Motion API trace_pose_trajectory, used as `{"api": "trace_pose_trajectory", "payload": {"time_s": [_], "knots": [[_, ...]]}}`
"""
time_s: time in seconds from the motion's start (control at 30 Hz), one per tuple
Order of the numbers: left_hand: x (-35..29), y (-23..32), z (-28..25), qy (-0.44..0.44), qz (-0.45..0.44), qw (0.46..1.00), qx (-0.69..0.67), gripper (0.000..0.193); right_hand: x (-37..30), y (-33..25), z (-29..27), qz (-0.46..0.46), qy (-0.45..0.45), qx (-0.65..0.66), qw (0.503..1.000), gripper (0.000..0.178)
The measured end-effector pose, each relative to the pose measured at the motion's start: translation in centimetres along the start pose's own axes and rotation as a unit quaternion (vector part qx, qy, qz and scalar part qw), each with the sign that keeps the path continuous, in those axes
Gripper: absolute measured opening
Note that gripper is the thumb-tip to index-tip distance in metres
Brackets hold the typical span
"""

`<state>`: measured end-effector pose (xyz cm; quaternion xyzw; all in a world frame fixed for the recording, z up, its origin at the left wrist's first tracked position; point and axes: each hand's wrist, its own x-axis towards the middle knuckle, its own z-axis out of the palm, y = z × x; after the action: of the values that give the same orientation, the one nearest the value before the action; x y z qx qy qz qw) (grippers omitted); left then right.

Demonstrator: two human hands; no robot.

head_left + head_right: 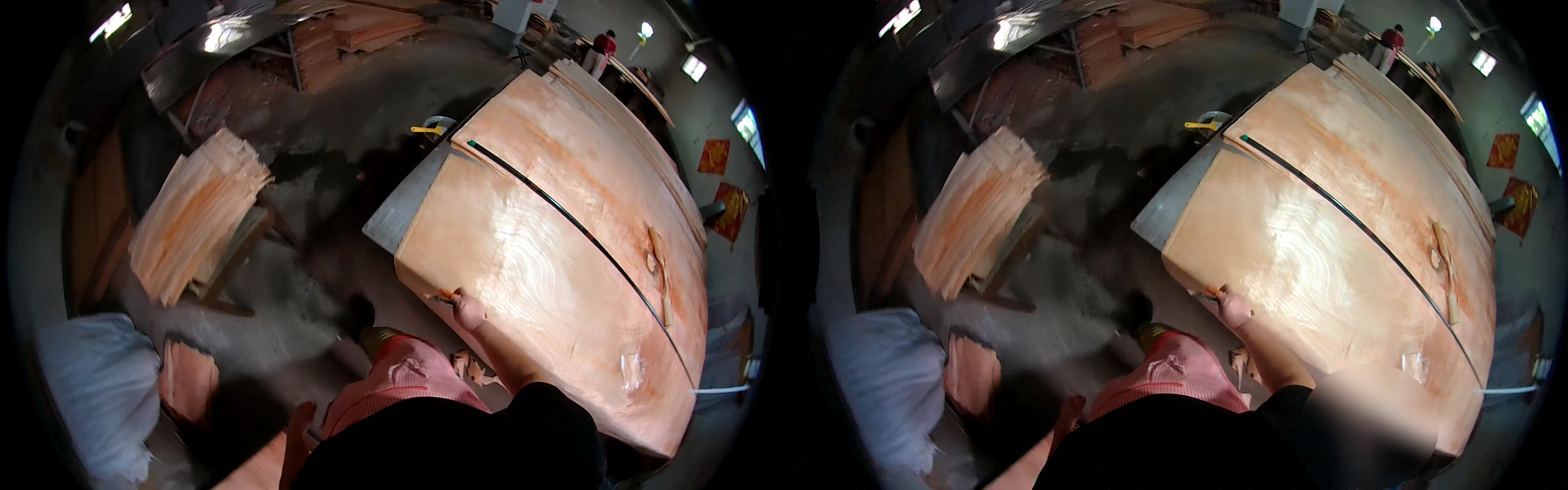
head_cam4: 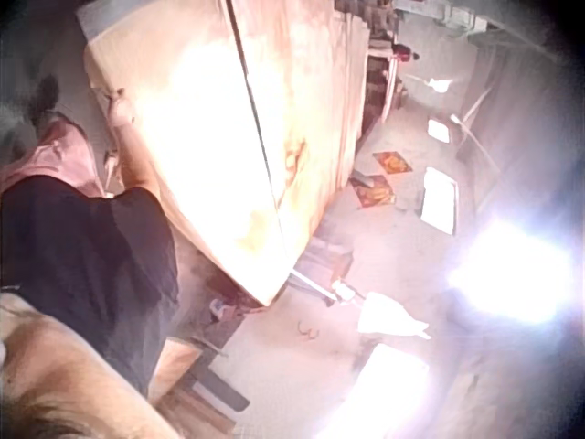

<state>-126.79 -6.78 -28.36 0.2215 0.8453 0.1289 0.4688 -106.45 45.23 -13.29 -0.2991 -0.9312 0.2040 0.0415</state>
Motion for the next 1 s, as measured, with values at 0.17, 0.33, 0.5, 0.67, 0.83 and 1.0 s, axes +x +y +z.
{"api": "trace_pose_trajectory", "payload": {"time_s": [0.17,0.33,0.5,0.67,0.83,1.0], "knots": [[4.2,1.3,-8.1,-0.002,0.103,0.979,0.173,0.032,10.9,3.7,0.2,0.177,0.053,-0.045,0.982,0.036],[11.2,4.8,-18.6,-0.029,0.049,0.978,0.201,0.026,17.9,6.0,-1.7,0.216,0.157,-0.113,0.957,0.041],[22.7,12.1,-27.5,-0.040,0.163,0.924,0.342,0.021,18.3,6.3,-2.2,0.235,0.133,-0.088,0.959,0.051],[31.6,31.4,-32.7,-0.043,0.196,0.976,0.083,0.027,18.9,6.3,-1.8,0.270,0.126,-0.092,0.950,0.048],[36.6,55.6,-33.0,-0.010,0.420,0.904,0.080,0.029,20.7,4.5,-3.0,0.343,0.125,-0.073,0.928,0.048],[40.2,75.0,-27.6,0.027,0.670,0.725,0.158,0.049,22.6,2.9,-3.1,0.427,0.139,-0.056,0.892,0.042]]}}
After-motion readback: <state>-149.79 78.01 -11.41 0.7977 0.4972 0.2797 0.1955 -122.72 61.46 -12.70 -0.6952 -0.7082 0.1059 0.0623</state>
